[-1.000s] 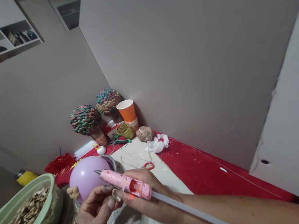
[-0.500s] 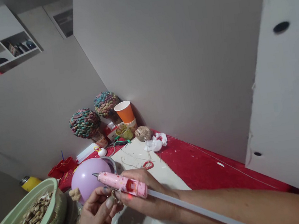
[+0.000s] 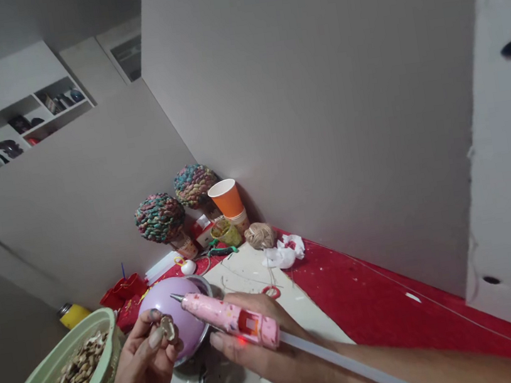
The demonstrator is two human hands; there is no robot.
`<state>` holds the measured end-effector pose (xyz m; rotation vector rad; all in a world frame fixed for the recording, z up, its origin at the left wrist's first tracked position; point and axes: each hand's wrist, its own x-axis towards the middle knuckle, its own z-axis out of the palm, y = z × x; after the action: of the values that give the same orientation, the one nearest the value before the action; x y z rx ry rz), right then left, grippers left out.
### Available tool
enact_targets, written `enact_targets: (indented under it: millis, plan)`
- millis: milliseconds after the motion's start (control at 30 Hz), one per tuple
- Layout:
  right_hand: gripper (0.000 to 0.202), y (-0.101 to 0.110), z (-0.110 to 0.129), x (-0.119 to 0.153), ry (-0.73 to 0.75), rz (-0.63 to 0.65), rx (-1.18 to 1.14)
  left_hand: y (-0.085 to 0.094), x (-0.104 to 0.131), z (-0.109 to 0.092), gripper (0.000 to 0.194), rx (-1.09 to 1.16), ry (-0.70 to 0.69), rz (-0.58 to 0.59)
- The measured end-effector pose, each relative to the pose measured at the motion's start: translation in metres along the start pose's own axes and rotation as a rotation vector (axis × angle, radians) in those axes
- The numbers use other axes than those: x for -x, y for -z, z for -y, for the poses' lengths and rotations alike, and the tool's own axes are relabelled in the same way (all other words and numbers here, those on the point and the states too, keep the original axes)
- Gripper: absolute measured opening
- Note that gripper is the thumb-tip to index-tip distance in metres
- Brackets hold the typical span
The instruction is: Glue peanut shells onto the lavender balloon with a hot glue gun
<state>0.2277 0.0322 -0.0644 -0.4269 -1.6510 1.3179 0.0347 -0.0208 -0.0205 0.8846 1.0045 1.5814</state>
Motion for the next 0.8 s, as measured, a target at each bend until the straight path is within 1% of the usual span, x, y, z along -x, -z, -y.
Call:
enact_targets:
  millis: [100,133,233,300,367,400,500,533,600,667,700,733,767,800]
  plan:
    - [0.034,0.0,0.002,0.0,-0.014,0.046,-0.078,0.002,0.0,0.003,0.026,-0.037,-0.016,0.003]
    - [0.035,0.0,0.003,-0.001,-0.02,0.04,-0.081,0.002,0.001,0.007,0.026,-0.063,-0.02,0.001]
    - [0.032,0.001,0.003,-0.001,-0.068,-0.004,-0.053,0.006,0.007,0.024,0.028,-0.17,-0.043,-0.004]
    - [0.031,0.002,-0.003,-0.003,-0.096,-0.024,-0.045,0.012,0.011,0.04,0.028,-0.261,-0.093,-0.002]
    - [0.03,0.004,-0.014,-0.004,-0.157,-0.031,-0.017,0.021,0.012,0.056,0.025,-0.377,-0.196,0.015]
    - [0.032,0.005,-0.021,-0.004,-0.216,-0.032,0.008,0.027,0.011,0.063,0.023,-0.437,-0.266,0.034]
    - [0.048,0.007,-0.041,-0.006,-0.48,-0.048,0.1,0.049,0.0,0.079,0.012,-0.594,-0.499,0.126]
    - [0.051,0.008,-0.046,-0.007,-0.523,-0.047,0.112,0.057,-0.005,0.081,0.01,-0.639,-0.56,0.166]
    - [0.056,0.011,-0.053,-0.012,-0.579,-0.059,0.124,0.071,-0.016,0.081,0.008,-0.733,-0.618,0.292]
    - [0.057,0.013,-0.051,-0.019,-0.594,-0.077,0.135,0.081,-0.024,0.076,0.014,-0.812,-0.594,0.446]
    - [0.057,0.013,-0.048,-0.023,-0.59,-0.077,0.146,0.084,-0.025,0.072,0.018,-0.827,-0.575,0.476]
    - [0.056,0.013,-0.043,-0.027,-0.571,-0.075,0.159,0.085,-0.025,0.068,0.021,-0.821,-0.572,0.462]
    - [0.056,0.011,-0.037,-0.03,-0.543,-0.068,0.173,0.084,-0.024,0.064,0.021,-0.801,-0.56,0.414]
    - [0.054,0.009,-0.03,-0.033,-0.506,-0.041,0.183,0.082,-0.022,0.06,0.019,-0.765,-0.545,0.341]
